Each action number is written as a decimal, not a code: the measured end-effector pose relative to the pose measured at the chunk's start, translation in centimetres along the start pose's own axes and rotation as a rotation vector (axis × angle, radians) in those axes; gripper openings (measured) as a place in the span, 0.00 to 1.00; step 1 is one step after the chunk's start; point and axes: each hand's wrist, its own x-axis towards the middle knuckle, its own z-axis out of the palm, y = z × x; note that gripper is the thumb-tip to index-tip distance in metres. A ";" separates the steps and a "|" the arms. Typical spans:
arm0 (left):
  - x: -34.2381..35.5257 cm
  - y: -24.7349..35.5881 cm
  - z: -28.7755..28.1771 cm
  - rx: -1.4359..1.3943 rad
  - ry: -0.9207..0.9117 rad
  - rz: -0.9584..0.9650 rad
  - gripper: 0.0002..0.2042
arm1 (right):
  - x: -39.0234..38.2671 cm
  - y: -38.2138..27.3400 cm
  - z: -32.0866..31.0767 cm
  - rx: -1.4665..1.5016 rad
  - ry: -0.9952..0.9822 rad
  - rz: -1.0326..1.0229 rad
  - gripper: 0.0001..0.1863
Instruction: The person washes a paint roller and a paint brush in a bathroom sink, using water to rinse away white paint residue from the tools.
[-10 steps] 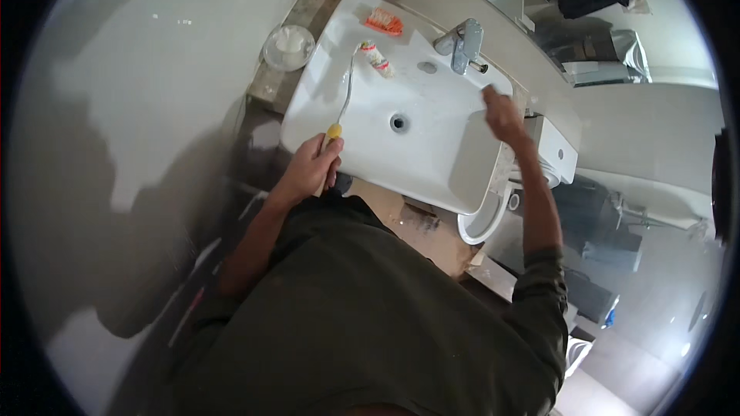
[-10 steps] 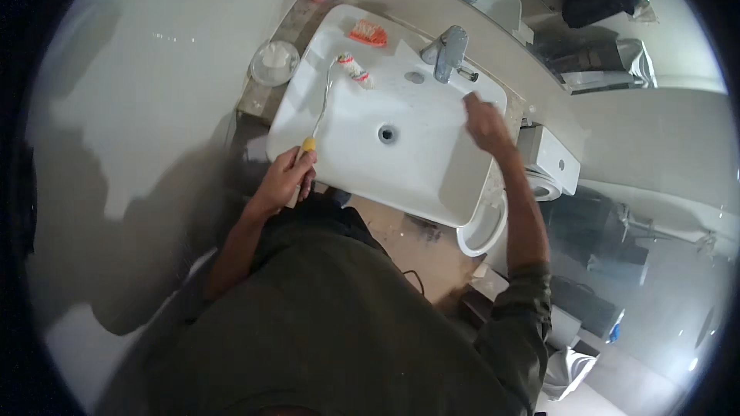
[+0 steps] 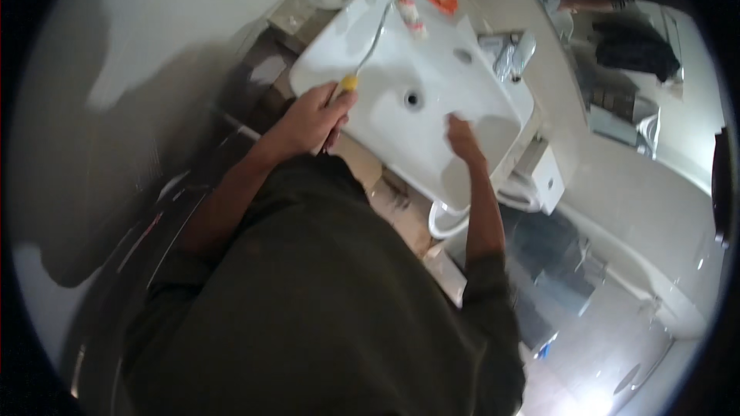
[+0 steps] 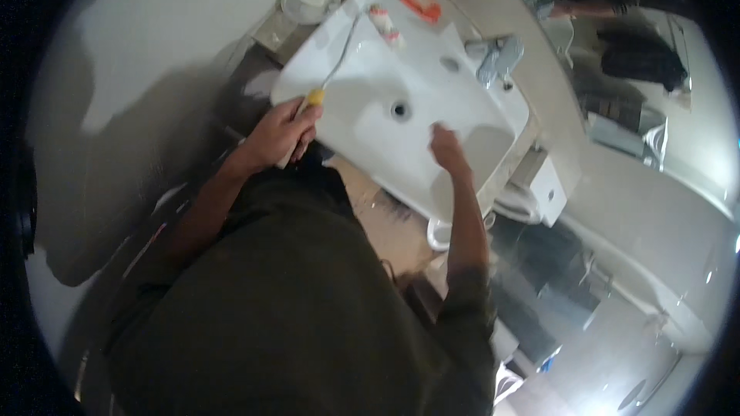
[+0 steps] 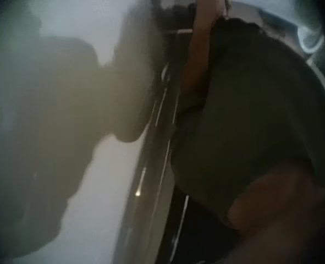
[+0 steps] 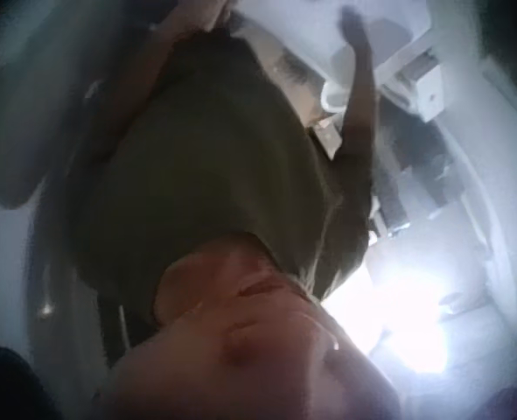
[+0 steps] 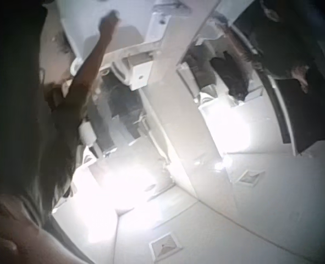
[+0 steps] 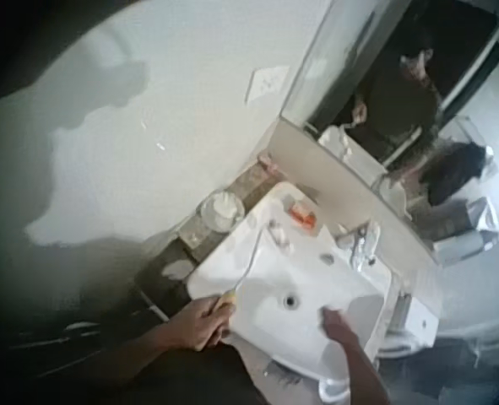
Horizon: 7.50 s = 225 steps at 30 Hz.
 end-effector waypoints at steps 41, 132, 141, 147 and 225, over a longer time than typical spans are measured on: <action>-1.5 2.6 2.1 0.175 -0.054 0.003 0.13 | -9.3 7.0 -20.4 0.461 0.415 -0.015 0.18; 19.6 -0.2 38.6 0.531 0.262 0.841 0.18 | -47.8 33.9 38.5 1.925 1.072 1.327 0.10; 24.2 7.6 24.8 0.438 0.601 0.505 0.24 | -43.9 32.1 36.6 1.871 0.732 1.394 0.10; 26.8 9.2 22.7 0.282 0.404 0.403 0.28 | -43.0 32.6 32.1 1.793 0.773 1.327 0.12; 38.8 -20.6 79.0 1.067 -1.139 -0.024 0.32 | -54.5 9.8 54.3 1.522 0.310 2.098 0.19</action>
